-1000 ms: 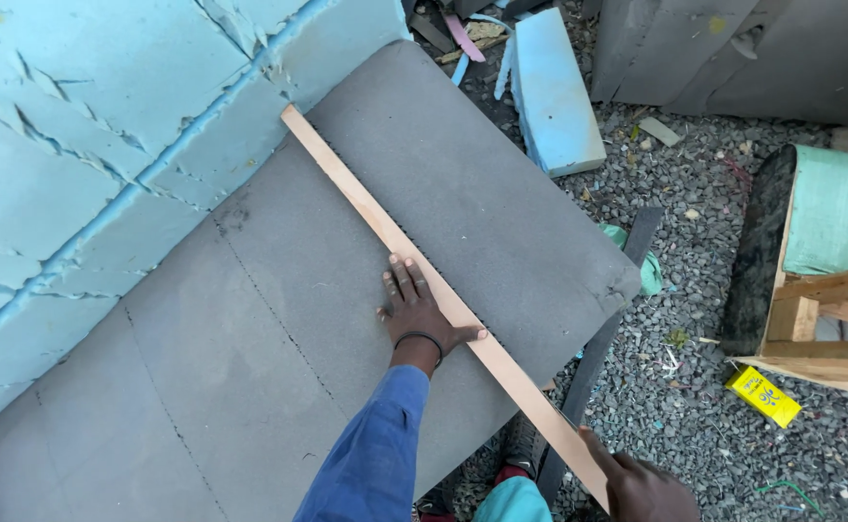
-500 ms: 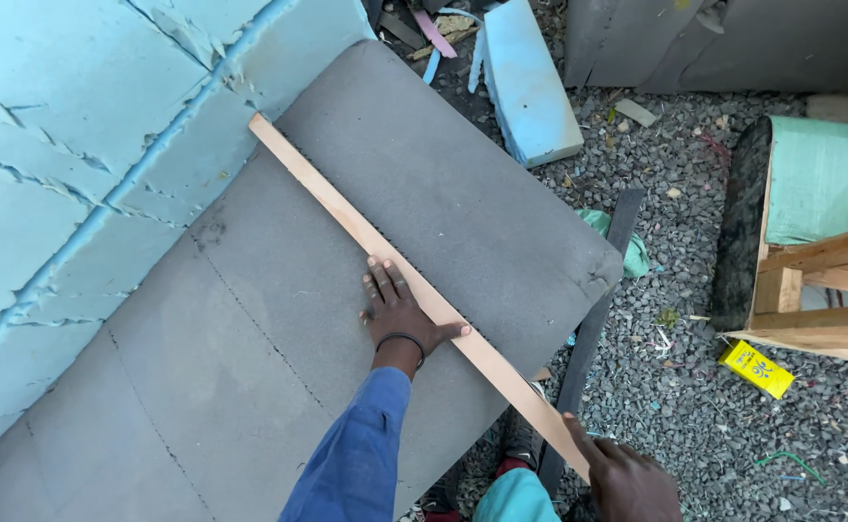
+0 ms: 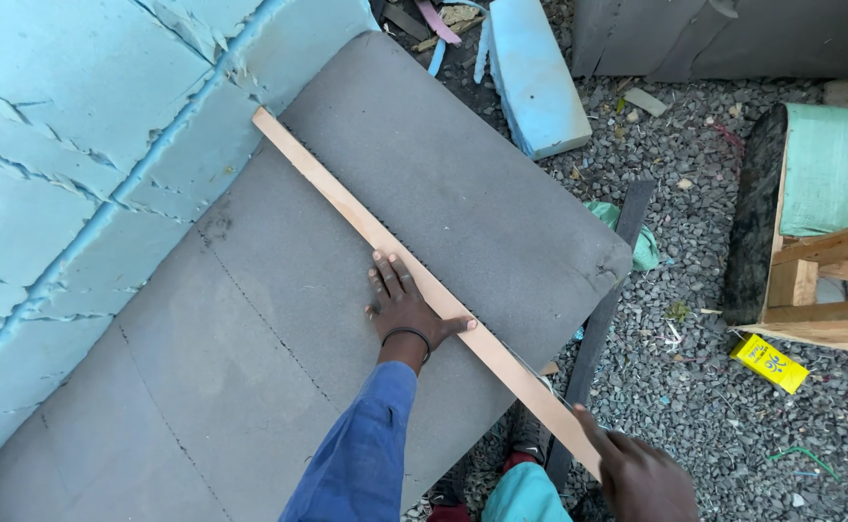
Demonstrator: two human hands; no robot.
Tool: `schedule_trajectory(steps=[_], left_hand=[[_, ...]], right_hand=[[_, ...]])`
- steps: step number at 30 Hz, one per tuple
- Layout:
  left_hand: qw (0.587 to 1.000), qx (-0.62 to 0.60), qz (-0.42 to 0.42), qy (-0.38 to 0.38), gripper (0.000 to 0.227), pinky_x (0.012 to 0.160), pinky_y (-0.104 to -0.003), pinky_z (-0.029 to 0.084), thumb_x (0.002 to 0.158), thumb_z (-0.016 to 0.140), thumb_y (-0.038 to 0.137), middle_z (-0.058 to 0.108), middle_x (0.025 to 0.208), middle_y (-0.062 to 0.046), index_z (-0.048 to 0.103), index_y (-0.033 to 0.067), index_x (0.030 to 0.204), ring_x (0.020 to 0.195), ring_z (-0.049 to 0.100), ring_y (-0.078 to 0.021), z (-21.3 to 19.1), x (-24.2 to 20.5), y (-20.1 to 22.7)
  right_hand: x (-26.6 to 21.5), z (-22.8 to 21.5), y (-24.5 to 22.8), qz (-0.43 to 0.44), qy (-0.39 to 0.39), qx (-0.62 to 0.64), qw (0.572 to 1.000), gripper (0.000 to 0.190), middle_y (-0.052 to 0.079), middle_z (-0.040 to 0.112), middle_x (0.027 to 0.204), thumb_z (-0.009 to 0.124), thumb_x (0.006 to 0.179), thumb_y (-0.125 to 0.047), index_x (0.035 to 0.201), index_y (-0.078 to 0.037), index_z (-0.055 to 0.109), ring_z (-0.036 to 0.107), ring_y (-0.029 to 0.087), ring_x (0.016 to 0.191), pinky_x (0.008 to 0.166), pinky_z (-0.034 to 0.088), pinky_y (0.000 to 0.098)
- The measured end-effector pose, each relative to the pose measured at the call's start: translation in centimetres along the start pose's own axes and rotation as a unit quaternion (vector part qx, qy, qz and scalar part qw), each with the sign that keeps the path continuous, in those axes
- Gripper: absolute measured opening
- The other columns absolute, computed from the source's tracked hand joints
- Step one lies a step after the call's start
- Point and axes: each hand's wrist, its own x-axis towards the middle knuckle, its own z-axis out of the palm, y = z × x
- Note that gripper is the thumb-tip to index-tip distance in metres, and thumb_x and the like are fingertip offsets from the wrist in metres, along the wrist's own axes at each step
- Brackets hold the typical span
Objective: Measuring and marking foam padding on a furniture frame using a tape measure and a wooden straight edge
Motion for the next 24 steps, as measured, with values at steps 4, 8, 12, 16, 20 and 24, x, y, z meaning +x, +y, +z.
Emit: schedule_trajectory(steps=[4,8,12,16,20,24], left_hand=[[1.000,-0.013,0.004,0.005,0.196,0.129,-0.076,0.034,0.060,0.098,0.096,-0.030,0.194,-0.016,-0.025,0.0041,0.182,0.182,-0.011,-0.0390,0.0,0.0,0.0],[1.000,-0.003,0.002,0.006,0.197,0.128,-0.075,0.035,0.060,0.097,0.099,-0.030,0.194,-0.016,-0.025,0.0040,0.182,0.182,-0.010,-0.0390,0.3,0.1,-0.1],[1.000,-0.011,0.004,0.007,0.197,0.127,-0.075,0.036,0.059,0.097,0.098,-0.028,0.195,-0.016,-0.023,0.0026,0.182,0.182,-0.009,-0.0392,0.2,0.2,0.0],[1.000,-0.011,0.002,0.006,0.197,0.129,-0.076,0.034,0.060,0.099,0.097,-0.029,0.194,-0.016,-0.025,0.0038,0.182,0.182,-0.011,-0.0391,0.2,0.1,0.0],[1.000,-0.014,0.014,0.005,0.194,0.129,-0.074,0.035,0.064,0.094,0.099,-0.033,0.193,-0.017,-0.027,0.0021,0.181,0.182,-0.014,-0.0422,0.7,0.2,-0.2],[1.000,-0.008,0.003,-0.007,0.193,0.130,-0.073,0.035,0.065,0.095,0.098,-0.031,0.194,-0.016,-0.027,0.0035,0.181,0.182,-0.013,-0.0399,-0.4,-0.3,0.2]], right_hand=[[1.5,-3.3,-2.7,-0.015,0.026,0.007,1.000,0.094,-0.006,0.076,0.102,0.061,0.105,-0.025,0.185,-0.049,0.018,0.075,0.024,0.082,0.066,0.065,0.0481],[1.2,-0.2,-0.3,-0.023,-0.029,-0.004,0.999,0.099,-0.007,0.079,0.112,0.061,0.105,-0.031,0.187,-0.050,0.008,0.077,0.026,0.096,0.079,0.068,0.0480],[-0.7,-0.6,1.2,0.024,-0.051,-0.023,0.998,0.094,-0.009,0.078,0.113,0.051,0.106,-0.026,0.185,-0.057,0.011,0.077,0.022,0.101,0.083,0.069,0.0463],[-1.2,-1.7,0.6,0.126,-0.020,0.055,0.990,0.068,-0.016,0.081,0.131,0.053,0.107,-0.046,0.170,-0.058,0.031,0.089,0.025,0.094,0.078,0.074,0.0503],[0.3,-4.8,-2.4,0.175,0.025,0.178,0.968,0.058,0.002,0.083,0.128,0.053,0.103,-0.078,0.139,-0.033,0.059,0.087,0.040,0.099,0.072,0.062,0.0542],[3.5,-8.8,-6.8,0.117,0.009,0.225,0.967,0.069,0.005,0.063,0.151,0.074,0.100,-0.062,0.150,-0.019,0.056,0.081,0.030,0.097,0.078,0.073,0.0525]])
